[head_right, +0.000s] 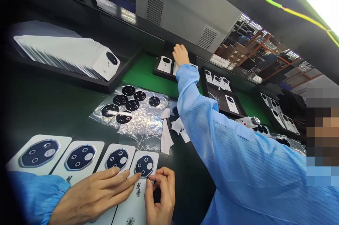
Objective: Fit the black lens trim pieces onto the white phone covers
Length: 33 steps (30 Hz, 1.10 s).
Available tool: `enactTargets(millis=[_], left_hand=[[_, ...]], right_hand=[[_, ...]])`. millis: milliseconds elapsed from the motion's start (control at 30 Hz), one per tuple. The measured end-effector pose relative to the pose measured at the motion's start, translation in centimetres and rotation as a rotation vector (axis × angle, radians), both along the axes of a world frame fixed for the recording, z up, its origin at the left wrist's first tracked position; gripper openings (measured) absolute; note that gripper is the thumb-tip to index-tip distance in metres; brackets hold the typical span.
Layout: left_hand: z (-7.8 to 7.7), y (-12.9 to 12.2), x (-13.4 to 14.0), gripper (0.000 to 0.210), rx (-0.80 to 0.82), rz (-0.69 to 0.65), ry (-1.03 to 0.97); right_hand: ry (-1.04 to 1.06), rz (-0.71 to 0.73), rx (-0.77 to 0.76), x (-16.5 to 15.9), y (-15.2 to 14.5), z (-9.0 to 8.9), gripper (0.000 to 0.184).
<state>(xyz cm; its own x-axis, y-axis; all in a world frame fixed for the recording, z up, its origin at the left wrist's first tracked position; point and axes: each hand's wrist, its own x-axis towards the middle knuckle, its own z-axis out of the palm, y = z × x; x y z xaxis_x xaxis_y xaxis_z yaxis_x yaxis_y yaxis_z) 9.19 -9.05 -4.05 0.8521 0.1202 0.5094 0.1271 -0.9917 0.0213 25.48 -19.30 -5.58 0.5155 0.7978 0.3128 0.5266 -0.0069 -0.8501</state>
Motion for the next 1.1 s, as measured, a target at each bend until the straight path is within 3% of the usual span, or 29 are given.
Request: enactTargets(millis=[333, 500, 667, 900, 1100], left_hand=[[-0.5, 0.0, 0.0, 0.022, 0.020, -0.006, 0.063], [-0.3, 0.0, 0.3, 0.029, -0.012, -0.006, 0.037], [0.0, 0.0, 0.5, 0.039, -0.039, 0.016, 0.021], [-0.4, -0.3, 0.4, 0.037, -0.064, 0.021, 0.010], [-0.2, -0.2, 0.4, 0.038, -0.046, 0.035, 0.020]], right_hand=[[-0.005, 0.035, -0.042, 0.1, 0.1, 0.7, 0.010], [-0.018, 0.072, -0.107, 0.7, 0.3, 1.1, 0.014], [-0.296, 0.099, -0.061, 1.2, 1.0, 1.6, 0.015], [-0.649, 0.101, -0.058, 0.8, 1.8, 1.7, 0.021], [-0.631, 0.127, -0.082, 1.7, 2.1, 2.8, 0.016]])
